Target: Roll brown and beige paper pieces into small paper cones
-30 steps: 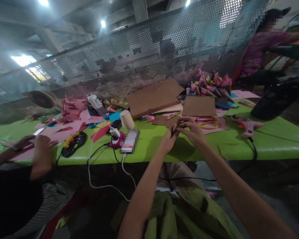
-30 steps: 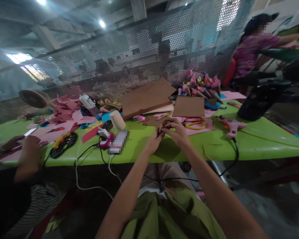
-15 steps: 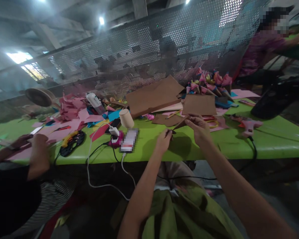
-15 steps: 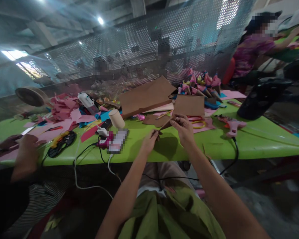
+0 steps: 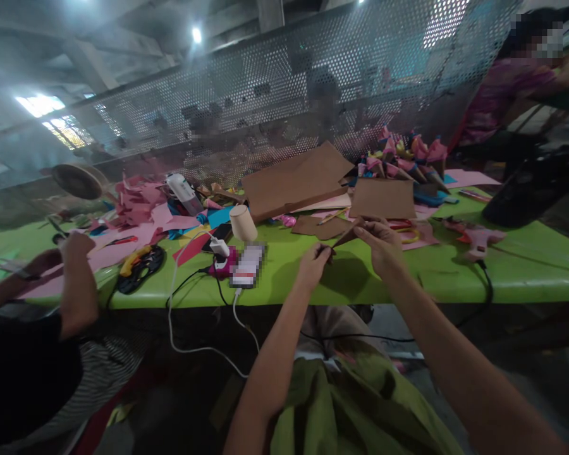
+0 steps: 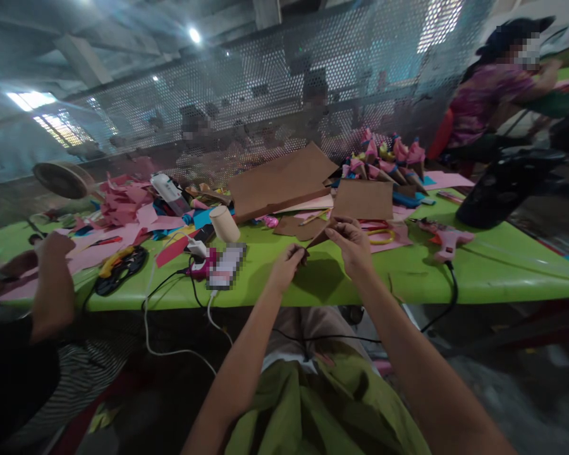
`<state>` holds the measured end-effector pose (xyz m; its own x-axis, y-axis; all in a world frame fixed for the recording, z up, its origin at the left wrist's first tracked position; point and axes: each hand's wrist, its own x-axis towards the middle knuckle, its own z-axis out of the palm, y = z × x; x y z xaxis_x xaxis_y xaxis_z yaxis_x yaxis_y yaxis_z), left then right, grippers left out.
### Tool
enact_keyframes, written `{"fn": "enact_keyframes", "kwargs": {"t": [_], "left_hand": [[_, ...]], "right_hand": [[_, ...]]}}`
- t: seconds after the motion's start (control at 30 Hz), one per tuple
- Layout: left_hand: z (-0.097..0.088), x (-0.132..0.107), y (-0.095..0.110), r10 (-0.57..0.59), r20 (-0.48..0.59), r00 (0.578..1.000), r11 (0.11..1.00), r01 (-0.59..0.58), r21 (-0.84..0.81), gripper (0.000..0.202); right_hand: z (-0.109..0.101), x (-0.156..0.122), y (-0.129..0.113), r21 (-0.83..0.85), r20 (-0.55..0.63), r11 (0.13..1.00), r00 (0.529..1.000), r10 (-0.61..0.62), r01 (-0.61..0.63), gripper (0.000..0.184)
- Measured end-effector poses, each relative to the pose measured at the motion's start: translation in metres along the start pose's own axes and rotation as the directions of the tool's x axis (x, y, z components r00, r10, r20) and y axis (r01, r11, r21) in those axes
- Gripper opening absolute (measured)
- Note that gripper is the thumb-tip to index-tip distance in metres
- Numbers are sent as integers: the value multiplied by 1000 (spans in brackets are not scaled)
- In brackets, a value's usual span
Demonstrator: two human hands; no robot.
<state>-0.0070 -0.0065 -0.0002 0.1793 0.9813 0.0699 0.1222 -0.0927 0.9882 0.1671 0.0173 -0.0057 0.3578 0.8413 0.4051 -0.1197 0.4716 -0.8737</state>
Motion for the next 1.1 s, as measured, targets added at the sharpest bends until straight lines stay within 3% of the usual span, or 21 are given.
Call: {"fn": "enact_keyframes", "kwargs": {"t": [0.33,0.53,0.67,0.8,0.93,1.1], "left_hand": [[-1,-3,5,15,41,999,999,-16,29,19],[-13,-2,14,-39,242,969,996,18,85,23],[-23,-1,17,-48,305,951,987,-2,159,22],[-22,-3,15,3,278,961,956,-84,280,19],[-15,-9,12,78,203,976,902,-155,403,18],[-8,-14,13,141,197,970,801,-228,553,24]], "right_hand": [[1,0,-7,-28,23,1000,1000,1,0,24],[1,-2,-11,-25,80,1000,997,1,1,22],[1,-4,-10,-42,138,999,990,11,-6,24],[0,-5,-7,-77,179,997,984,3,11,21],[-1,-4,-5,-110,147,993,989,-18,34,21],[0,-2,-7,-163,112,984,992,-59,77,22]]}}
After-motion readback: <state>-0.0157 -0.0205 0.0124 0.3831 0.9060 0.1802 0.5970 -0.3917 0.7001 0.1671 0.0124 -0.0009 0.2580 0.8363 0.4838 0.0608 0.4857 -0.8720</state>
